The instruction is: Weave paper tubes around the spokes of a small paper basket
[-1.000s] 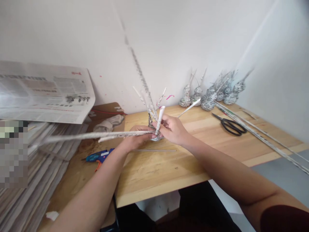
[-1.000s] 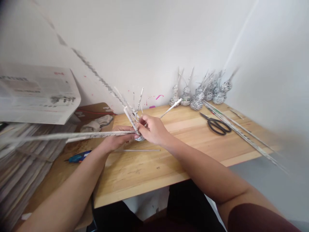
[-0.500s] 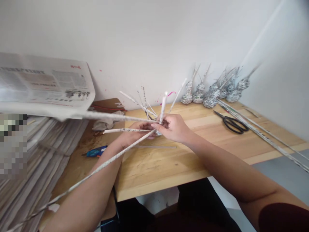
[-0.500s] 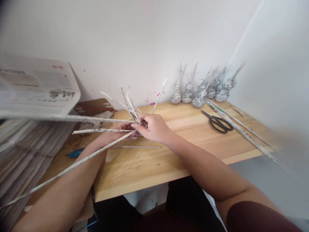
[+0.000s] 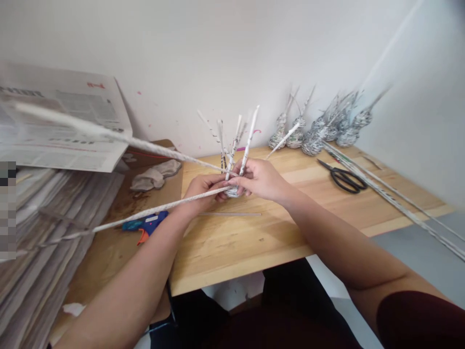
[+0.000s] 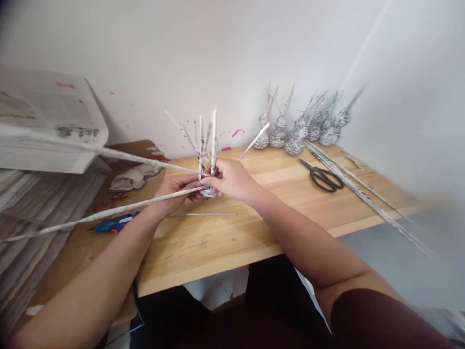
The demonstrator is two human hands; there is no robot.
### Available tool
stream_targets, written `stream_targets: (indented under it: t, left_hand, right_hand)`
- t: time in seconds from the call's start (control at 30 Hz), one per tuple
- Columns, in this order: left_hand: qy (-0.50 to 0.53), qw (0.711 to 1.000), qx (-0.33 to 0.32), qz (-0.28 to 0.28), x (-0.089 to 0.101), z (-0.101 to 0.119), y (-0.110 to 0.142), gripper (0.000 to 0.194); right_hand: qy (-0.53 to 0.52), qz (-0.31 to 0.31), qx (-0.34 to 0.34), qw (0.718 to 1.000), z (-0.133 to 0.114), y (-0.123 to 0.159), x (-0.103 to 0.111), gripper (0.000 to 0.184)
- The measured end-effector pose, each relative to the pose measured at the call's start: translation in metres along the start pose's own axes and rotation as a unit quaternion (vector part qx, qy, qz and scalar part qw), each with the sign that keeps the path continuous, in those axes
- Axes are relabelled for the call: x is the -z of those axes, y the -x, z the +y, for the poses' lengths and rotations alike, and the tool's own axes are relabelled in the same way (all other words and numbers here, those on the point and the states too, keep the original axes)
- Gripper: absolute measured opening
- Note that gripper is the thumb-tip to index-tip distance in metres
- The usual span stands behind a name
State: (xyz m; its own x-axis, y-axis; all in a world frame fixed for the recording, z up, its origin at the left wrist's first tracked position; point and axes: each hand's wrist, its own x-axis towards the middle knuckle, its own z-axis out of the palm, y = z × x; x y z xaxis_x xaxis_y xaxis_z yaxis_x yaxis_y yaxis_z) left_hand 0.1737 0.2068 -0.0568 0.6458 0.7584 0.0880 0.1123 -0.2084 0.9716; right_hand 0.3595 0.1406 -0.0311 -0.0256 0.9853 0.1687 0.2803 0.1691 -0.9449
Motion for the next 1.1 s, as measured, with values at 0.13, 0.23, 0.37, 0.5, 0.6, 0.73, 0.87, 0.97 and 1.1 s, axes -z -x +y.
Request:
stream_targets:
  t: [0.13,0.23,0.37,0.5,0.6,0.73,0.87,0.97,1.1]
  left_hand:
    - [-0.106,0.991,-0.065,-0.043,0.002,0.006,0.002,0.039]
    - [-0.200,0.971,-0.124,-0.050,0.004,0.014,0.006,0.033]
    - [-0.108,0.993,-0.042,-0.018,0.005,0.013,0.005,0.048]
    - [0.009,0.999,0.039,0.016,0.007,0.008,0.002,0.056]
    - [0.020,0.998,0.052,0.016,0.008,0.006,0.001,0.057]
    - [0.014,0.998,0.055,0.017,0.008,0.005,0.002,0.056]
    - [0.041,0.997,0.053,0.032,0.007,0.004,0.001,0.053]
    - [0.070,0.995,0.048,0.042,0.007,0.004,0.000,0.046]
    - [0.084,0.994,0.049,0.044,0.006,0.006,0.001,0.039]
  right_hand:
    - [0.010,0.029,-0.010,0.999,0.005,-0.003,-0.003,0.018]
    - [-0.002,0.034,-0.030,0.999,0.007,-0.006,-0.003,0.024]
    - [-0.056,-0.006,-0.053,0.997,0.003,-0.007,0.002,0.026]
    - [-0.048,-0.058,-0.040,0.996,-0.003,-0.003,0.013,0.021]
    - [-0.006,-0.047,-0.005,0.999,-0.005,-0.001,0.018,0.017]
    - [0.042,0.030,0.028,0.998,-0.004,-0.003,0.014,0.013]
    - [0.018,0.121,0.054,0.991,-0.006,-0.003,0.012,0.029]
    - [0.016,0.143,0.129,0.981,-0.008,-0.001,0.012,0.031]
    - [0.067,0.084,0.174,0.979,-0.006,0.000,0.010,0.028]
